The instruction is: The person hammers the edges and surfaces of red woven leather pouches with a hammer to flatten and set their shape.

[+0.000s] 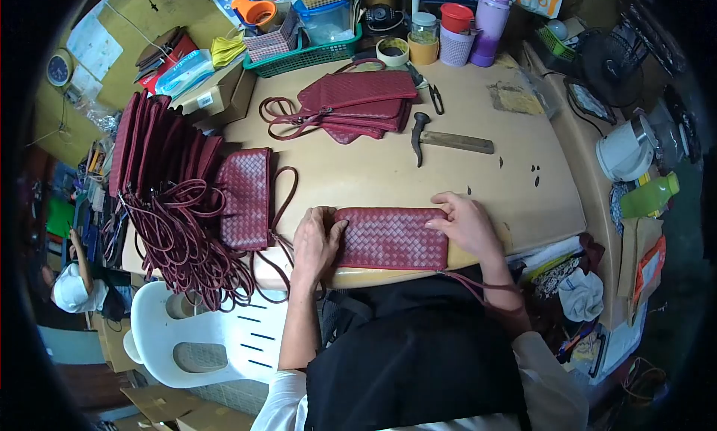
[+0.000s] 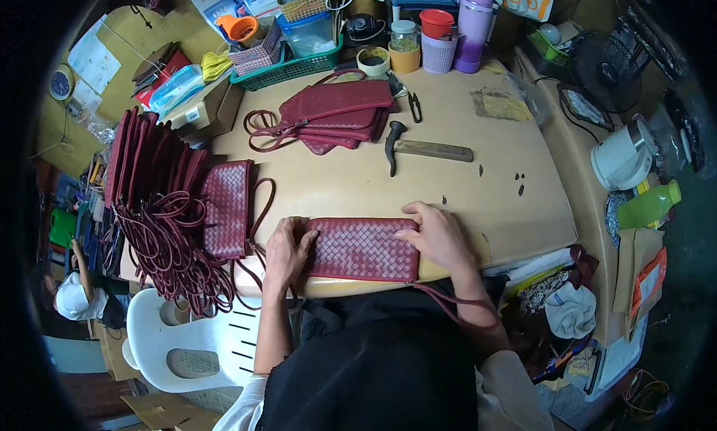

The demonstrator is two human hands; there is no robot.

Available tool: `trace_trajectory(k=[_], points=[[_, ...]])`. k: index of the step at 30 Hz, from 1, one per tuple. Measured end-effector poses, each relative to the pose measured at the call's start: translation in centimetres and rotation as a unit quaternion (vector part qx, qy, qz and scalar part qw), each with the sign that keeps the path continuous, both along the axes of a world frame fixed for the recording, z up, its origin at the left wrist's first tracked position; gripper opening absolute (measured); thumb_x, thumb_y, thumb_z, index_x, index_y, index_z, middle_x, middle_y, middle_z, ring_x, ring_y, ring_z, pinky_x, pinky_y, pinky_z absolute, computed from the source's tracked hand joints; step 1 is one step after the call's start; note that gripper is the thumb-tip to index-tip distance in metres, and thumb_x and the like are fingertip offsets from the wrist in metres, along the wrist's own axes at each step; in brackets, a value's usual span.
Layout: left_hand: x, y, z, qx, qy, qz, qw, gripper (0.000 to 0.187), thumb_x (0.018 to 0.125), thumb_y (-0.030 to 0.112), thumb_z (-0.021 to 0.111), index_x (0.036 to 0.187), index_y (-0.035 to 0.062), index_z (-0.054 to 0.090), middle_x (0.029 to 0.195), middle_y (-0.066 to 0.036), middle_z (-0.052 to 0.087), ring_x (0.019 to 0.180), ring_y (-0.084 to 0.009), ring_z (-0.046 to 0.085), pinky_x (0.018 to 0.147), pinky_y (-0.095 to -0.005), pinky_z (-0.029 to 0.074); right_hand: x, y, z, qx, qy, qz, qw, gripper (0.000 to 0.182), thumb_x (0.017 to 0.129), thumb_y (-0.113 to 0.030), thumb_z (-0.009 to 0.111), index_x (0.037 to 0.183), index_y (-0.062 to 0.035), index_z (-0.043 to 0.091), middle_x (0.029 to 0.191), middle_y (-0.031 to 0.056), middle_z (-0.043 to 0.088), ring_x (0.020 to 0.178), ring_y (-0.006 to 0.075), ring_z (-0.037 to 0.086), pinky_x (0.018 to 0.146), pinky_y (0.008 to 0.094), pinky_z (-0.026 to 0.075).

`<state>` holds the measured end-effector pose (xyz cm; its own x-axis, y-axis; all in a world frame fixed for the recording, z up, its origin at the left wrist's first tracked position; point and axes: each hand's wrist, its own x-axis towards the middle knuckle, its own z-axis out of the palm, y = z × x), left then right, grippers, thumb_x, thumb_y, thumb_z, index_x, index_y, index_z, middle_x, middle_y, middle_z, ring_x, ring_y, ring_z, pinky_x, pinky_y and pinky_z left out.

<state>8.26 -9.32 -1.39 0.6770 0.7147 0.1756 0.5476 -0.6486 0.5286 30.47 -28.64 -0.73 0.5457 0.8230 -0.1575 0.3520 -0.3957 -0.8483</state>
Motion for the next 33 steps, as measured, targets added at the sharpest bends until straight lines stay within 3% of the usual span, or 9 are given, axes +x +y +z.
trace_trajectory(k=[2, 4, 6, 7, 12, 22, 29, 32, 33], points=[[0.0, 0.0, -0.7, -0.05, -0.057, 0.013, 0.997, 0.037, 0.083, 0.016, 0.075, 0.11, -0.0042, 0.059, 0.095, -0.018, 0.066, 0.088, -0.0268, 0.067, 0.078, -0.0338, 0.052, -0.8, 0.3, -0.2, -0.003, -0.046, 0.003, 0.999, 0.03, 0.086, -0.007, 0.071, 0.111, 0.0035, 0.06, 0.093, 0.0065, 0.069, 0.082, 0.0113, 0.064, 0.071, 0.0253, 0.052], [-0.6, 0.0, -1.4, -0.187, -0.121, 0.052, 0.973, 0.035, 0.084, 0.013, 0.074, 0.111, -0.0019, 0.058, 0.09, -0.009, 0.065, 0.082, -0.0165, 0.064, 0.076, -0.0277, 0.051, -1.3, 0.4, -1.6, 0.191, 0.152, -0.071, 0.967, 0.028, 0.083, 0.003, 0.07, 0.11, 0.0046, 0.061, 0.092, 0.0077, 0.069, 0.083, 0.0105, 0.064, 0.073, 0.0236, 0.052], [-1.0, -0.4, -1.6, -0.526, -0.388, 0.012, 0.757, 0.034, 0.085, 0.007, 0.073, 0.114, -0.0002, 0.057, 0.088, -0.002, 0.061, 0.079, -0.0087, 0.058, 0.075, -0.0232, 0.049, -0.8, 0.1, -3.1, 0.241, 0.182, -0.067, 0.951, 0.025, 0.083, 0.008, 0.068, 0.108, 0.0045, 0.062, 0.092, 0.0076, 0.068, 0.082, 0.0092, 0.063, 0.074, 0.0217, 0.052], [-0.9, -0.7, -1.7, -0.553, -0.426, 0.017, 0.716, 0.026, 0.083, 0.0, 0.073, 0.105, 0.0018, 0.06, 0.085, 0.001, 0.062, 0.075, -0.0057, 0.057, 0.072, -0.0211, 0.049, -0.5, -0.1, -3.6, 0.256, 0.17, -0.092, 0.947, 0.024, 0.083, 0.008, 0.068, 0.106, 0.0047, 0.062, 0.092, 0.0072, 0.068, 0.082, 0.0089, 0.063, 0.074, 0.0215, 0.052], [-1.0, -2.1, -1.2, -0.554, -0.423, 0.031, 0.716, 0.019, 0.08, -0.006, 0.072, 0.097, -0.001, 0.064, 0.085, -0.006, 0.068, 0.071, -0.0081, 0.062, 0.068, -0.0214, 0.051, -0.1, -0.3, -3.8, 0.25, 0.154, -0.149, 0.944, 0.019, 0.084, 0.008, 0.066, 0.103, 0.0051, 0.063, 0.088, 0.0056, 0.067, 0.078, 0.0086, 0.062, 0.072, 0.0205, 0.051], [-0.5, -3.1, -2.3, -0.406, -0.427, 0.033, 0.808, 0.009, 0.091, 0.007, 0.069, 0.087, 0.0014, 0.062, 0.076, 0.003, 0.059, 0.069, -0.0028, 0.051, 0.063, -0.0184, 0.041, 0.0, -0.2, -3.9, 0.271, 0.116, -0.135, 0.946, 0.013, 0.085, 0.001, 0.07, 0.088, -0.0014, 0.058, 0.078, 0.0006, 0.061, 0.069, 0.0052, 0.055, 0.066, 0.0195, 0.046], [-0.1, -2.9, -3.4, -0.363, -0.44, 0.043, 0.821, 0.016, 0.098, 0.013, 0.06, 0.098, -0.0022, 0.064, 0.084, 0.002, 0.06, 0.078, -0.0047, 0.052, 0.072, -0.0203, 0.043, 0.4, -0.3, -4.9, 0.242, 0.03, -0.101, 0.965, 0.017, 0.092, -0.013, 0.067, 0.082, -0.0029, 0.057, 0.072, -0.0015, 0.058, 0.066, 0.0041, 0.049, 0.058, 0.0215, 0.04], [0.0, -2.9, -2.5, -0.392, -0.441, 0.037, 0.806, 0.016, 0.099, 0.012, 0.057, 0.103, -0.0021, 0.064, 0.087, 0.001, 0.061, 0.08, -0.0053, 0.053, 0.075, -0.0203, 0.043, 0.7, -0.2, -3.5, 0.175, -0.014, -0.07, 0.982, 0.02, 0.092, -0.018, 0.066, 0.082, -0.0024, 0.057, 0.064, -0.0006, 0.054, 0.06, 0.0073, 0.046, 0.055, 0.025, 0.038], [-0.1, -2.7, -2.7, -0.394, -0.439, 0.034, 0.806, 0.016, 0.099, 0.012, 0.057, 0.103, -0.0021, 0.064, 0.087, 0.001, 0.061, 0.08, -0.0053, 0.053, 0.075, -0.0203, 0.043, 0.9, 0.0, -1.2, 0.053, -0.048, -0.002, 0.997, 0.02, 0.09, -0.018, 0.067, 0.085, -0.0015, 0.058, 0.067, 0.0034, 0.055, 0.063, 0.0126, 0.051, 0.058, 0.0283, 0.042]])
